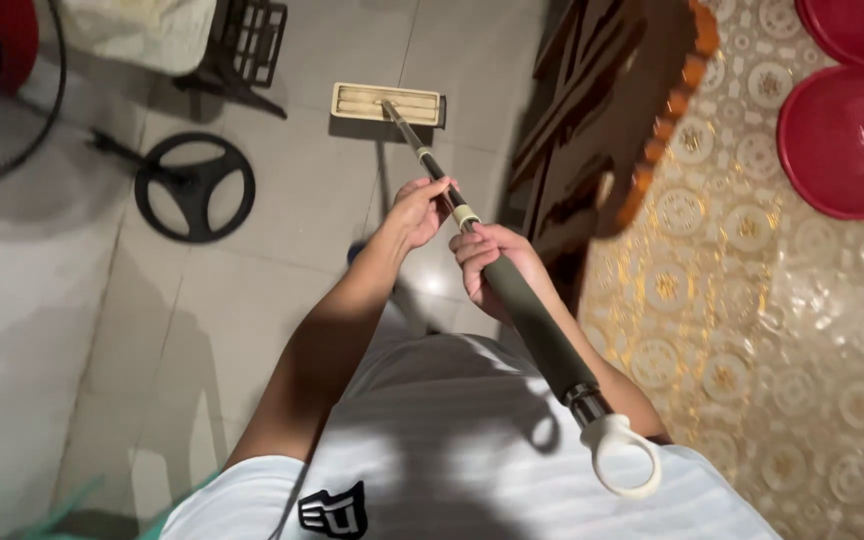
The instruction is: The person mops the floor using a flat mop, moving it back and forth across different sections of the tiled floor and under furniture.
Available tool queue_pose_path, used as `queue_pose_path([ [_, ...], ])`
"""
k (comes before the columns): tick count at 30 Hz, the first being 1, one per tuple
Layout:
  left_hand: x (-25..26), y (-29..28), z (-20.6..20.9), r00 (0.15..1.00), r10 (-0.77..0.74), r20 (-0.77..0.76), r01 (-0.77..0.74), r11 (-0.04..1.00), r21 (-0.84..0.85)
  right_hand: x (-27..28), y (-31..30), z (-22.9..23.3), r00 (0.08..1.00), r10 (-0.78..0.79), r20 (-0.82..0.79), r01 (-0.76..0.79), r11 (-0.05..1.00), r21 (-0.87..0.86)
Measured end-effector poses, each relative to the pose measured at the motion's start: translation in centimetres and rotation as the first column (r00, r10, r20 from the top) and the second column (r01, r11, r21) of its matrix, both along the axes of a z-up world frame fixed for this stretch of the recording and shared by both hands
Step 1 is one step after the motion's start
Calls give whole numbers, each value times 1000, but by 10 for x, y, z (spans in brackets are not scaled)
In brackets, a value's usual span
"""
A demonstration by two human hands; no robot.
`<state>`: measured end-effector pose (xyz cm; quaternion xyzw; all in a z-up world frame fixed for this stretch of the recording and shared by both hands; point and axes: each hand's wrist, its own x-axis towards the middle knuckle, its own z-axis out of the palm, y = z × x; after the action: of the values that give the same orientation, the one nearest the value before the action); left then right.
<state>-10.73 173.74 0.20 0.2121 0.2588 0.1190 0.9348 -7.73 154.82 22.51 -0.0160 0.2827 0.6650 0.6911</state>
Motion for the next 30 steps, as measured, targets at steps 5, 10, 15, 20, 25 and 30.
queue_pose_path([
  [5, 69, 86, 19, 998, -60, 3, 60, 998, 13, 54, 96, -8, 997, -79, 1, 79, 996, 52],
  [10, 128, 182, 79, 959, -282, -14, 282, 959, 37, 118, 202, -23, 984, -151, 90, 147, 988, 50],
  [15, 184, 254, 104, 925, -379, -27, 380, 924, 31, 178, 286, -39, 962, -236, 141, 231, 972, 52],
  [20, 269, 330, 83, 898, -434, -75, 439, 894, 90, 233, 346, -28, 819, -182, 545, 384, 879, -283],
  [25, 384, 393, 41, 891, -401, -213, 411, 911, 4, 298, 396, -25, 304, -204, 931, 661, 749, -52],
  [30, 495, 469, 3, 855, -484, -188, 495, 869, 13, 392, 457, -4, -255, -228, 940, 649, 680, 341],
])
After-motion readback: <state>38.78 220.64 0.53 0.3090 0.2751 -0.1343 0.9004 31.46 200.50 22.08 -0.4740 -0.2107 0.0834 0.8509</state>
